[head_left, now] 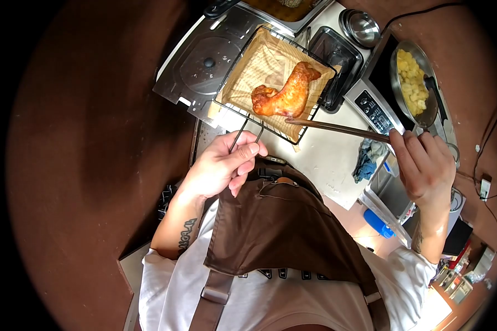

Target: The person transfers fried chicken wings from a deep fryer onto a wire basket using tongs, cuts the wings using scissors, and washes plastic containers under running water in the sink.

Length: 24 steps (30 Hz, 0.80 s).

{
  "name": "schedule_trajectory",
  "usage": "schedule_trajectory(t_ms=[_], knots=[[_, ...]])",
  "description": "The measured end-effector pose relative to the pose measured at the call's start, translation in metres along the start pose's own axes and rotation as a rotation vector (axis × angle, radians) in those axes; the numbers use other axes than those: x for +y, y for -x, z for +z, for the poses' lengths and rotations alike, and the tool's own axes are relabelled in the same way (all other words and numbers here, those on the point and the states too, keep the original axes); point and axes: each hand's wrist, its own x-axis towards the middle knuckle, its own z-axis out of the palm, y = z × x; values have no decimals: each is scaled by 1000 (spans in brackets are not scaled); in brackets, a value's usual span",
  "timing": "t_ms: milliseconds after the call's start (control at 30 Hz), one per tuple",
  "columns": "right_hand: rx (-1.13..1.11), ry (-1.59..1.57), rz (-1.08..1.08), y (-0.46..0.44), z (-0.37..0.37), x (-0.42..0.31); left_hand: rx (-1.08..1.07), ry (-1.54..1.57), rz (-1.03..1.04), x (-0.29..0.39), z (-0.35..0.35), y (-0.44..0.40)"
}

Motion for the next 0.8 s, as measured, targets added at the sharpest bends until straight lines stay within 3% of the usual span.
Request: schedule_trajectory(t_ms=[167,367,400,500,633,767,800], knots=[[27,-180,123,21,8,6,13,6,-4,-1,1,-2],[168,-582,568,83,36,-14,20,2,-19,0,3,-5],[152,-647,728,98,40,-24,20,0,-25,0,2,-5],[339,-787,1077,148,58,-53,15,-20,-36,0,0,-7],[918,-1102,1439,240,92,-96,31,-42,-39,0,2,-7],[1342,-980,1626,288,120,-133,111,-66,-46,-4,12,-13],[1320,-915,1778,308,139,-149,96,-102,-33,-4,11,-14]])
